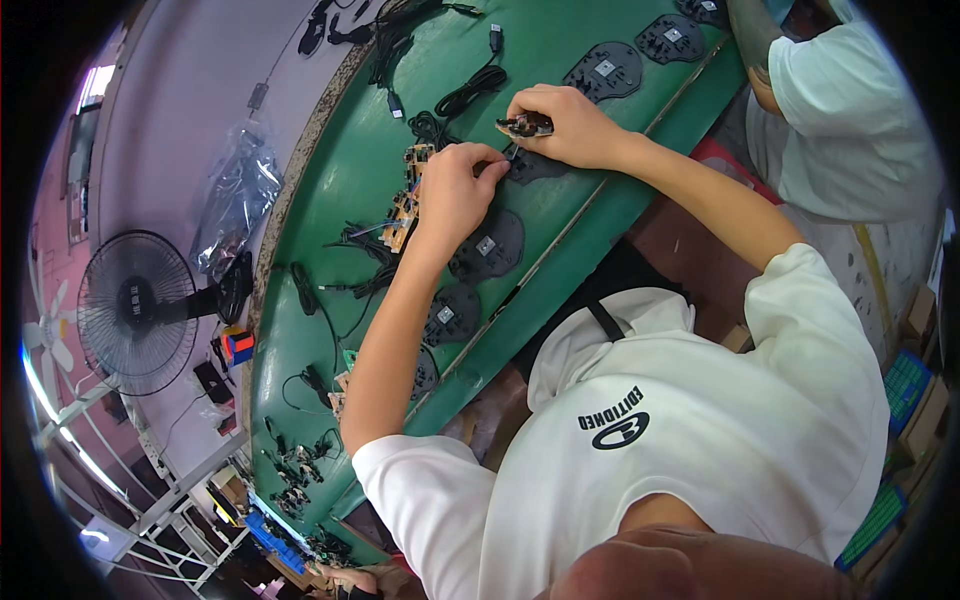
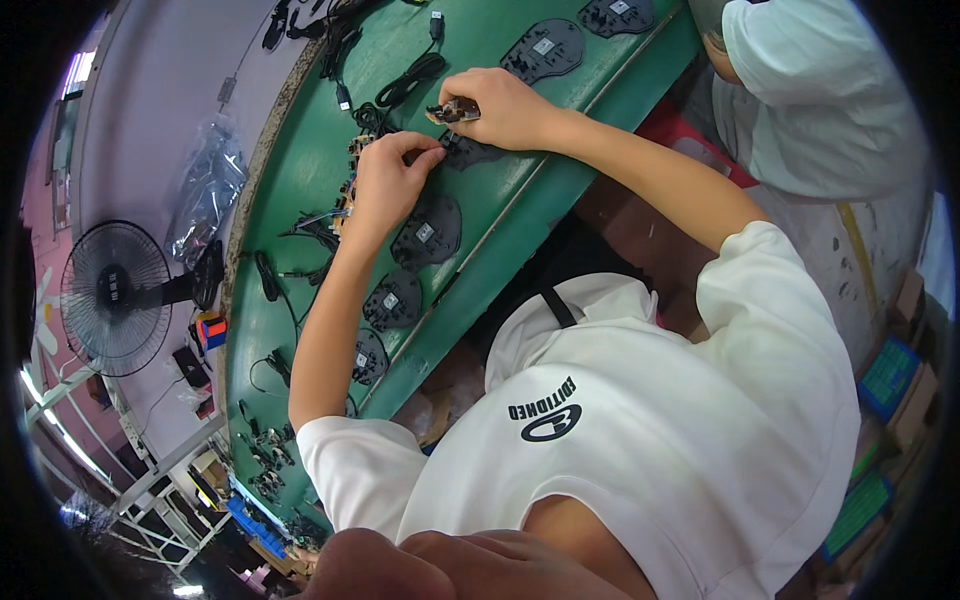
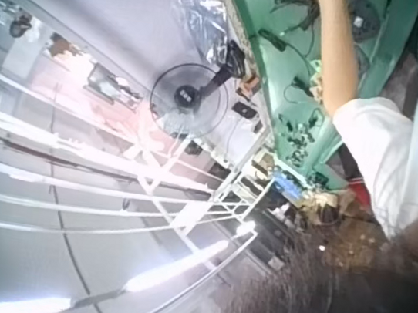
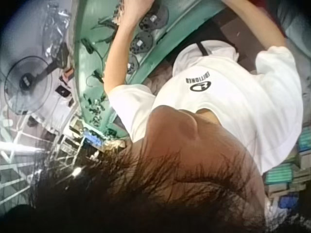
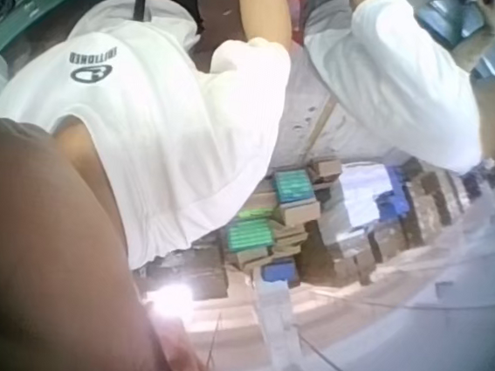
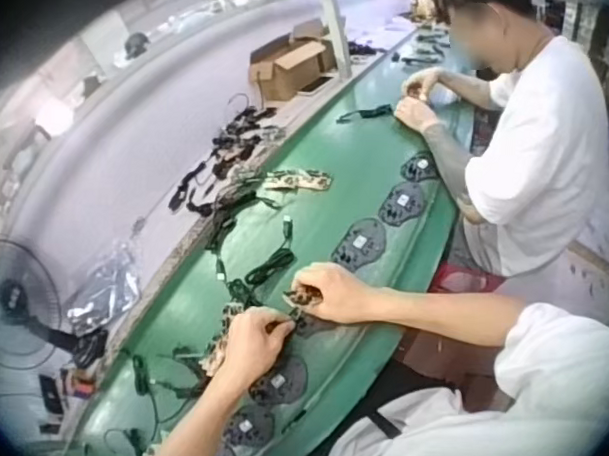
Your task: The person assembles components of a computer mouse by hand, combining a PCB, mouse casing, cable, and screws.
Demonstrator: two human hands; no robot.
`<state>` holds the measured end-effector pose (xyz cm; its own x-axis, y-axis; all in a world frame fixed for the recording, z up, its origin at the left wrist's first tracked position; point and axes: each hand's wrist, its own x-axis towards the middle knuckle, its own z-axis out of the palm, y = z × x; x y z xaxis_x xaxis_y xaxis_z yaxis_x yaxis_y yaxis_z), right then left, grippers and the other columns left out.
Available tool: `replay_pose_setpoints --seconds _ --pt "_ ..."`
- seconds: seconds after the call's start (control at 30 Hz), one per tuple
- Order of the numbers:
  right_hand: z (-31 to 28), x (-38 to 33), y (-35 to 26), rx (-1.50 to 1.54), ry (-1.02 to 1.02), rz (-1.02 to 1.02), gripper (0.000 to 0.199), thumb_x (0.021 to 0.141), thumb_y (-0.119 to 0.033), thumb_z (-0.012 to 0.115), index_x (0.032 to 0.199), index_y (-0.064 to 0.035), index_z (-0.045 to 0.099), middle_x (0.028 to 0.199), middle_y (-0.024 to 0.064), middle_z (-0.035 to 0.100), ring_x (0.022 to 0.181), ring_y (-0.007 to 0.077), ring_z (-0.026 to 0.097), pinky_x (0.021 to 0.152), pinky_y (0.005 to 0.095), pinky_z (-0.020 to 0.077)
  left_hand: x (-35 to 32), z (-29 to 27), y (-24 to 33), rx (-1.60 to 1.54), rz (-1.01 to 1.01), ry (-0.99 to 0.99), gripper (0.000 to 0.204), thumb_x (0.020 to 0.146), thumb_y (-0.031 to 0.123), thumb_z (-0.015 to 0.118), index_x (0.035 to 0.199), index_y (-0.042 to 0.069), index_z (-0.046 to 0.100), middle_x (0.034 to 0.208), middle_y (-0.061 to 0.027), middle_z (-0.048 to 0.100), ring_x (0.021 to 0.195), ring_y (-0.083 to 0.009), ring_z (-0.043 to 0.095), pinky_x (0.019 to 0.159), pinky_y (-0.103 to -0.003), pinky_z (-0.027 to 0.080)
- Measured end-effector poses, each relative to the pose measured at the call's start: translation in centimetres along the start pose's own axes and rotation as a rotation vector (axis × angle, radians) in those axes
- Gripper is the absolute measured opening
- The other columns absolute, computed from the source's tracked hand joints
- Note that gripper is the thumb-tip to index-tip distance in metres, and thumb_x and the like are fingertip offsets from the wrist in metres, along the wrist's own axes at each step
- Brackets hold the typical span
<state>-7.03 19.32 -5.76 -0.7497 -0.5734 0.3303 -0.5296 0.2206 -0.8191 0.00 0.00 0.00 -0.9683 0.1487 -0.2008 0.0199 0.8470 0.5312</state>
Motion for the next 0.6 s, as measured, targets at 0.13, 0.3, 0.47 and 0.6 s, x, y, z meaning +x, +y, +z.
replay_pose_setpoints --seconds 0.13,0.3,0.47,0.6 --pt "-0.4 1.0 0.3 -0.057 -0.069 -0.039 0.021 0.078 -0.008 0.075 0.092 -0.0020 0.061 0.087 0.0133 0.064 0.084 0.0332 0.062 0.073 0.0420 0.0476 0.0 0.9 -1.0 0.079 0.285 0.157 0.015 0.079 0.009 0.075 0.094 0.005 0.074 0.093 -0.0085 0.069 0.090 -0.0290 0.063 0.077 -0.040 0.047" --pt "-0.3 3.9 0.0 -0.126 -0.221 -0.001 0.020 0.075 -0.005 0.074 0.091 -0.0024 0.063 0.084 0.0135 0.065 0.083 0.0342 0.063 0.072 0.0437 0.0473 0.1 1.0 -1.8 0.126 0.516 0.268 0.013 0.079 0.011 0.075 0.092 0.008 0.075 0.089 -0.0040 0.067 0.084 -0.0240 0.060 0.073 -0.039 0.042" --pt "-0.6 5.5 -1.4 -0.241 -0.405 0.133 0.019 0.072 0.001 0.070 0.089 -0.0029 0.064 0.083 0.0138 0.067 0.083 0.0349 0.065 0.072 0.0450 0.0482 -0.4 0.8 -1.4 0.174 0.530 0.280 0.013 0.082 0.011 0.074 0.095 0.009 0.076 0.087 -0.0027 0.064 0.083 -0.0225 0.058 0.072 -0.037 0.040" --pt "-0.2 5.6 -1.5 -0.250 -0.363 0.166 0.021 0.070 0.002 0.068 0.090 -0.0030 0.064 0.084 0.0141 0.068 0.083 0.0342 0.066 0.072 0.0445 0.0490 -0.3 0.9 -1.7 0.186 0.557 0.300 0.017 0.082 0.013 0.075 0.099 0.011 0.076 0.087 -0.0028 0.063 0.082 -0.0223 0.057 0.072 -0.038 0.040"
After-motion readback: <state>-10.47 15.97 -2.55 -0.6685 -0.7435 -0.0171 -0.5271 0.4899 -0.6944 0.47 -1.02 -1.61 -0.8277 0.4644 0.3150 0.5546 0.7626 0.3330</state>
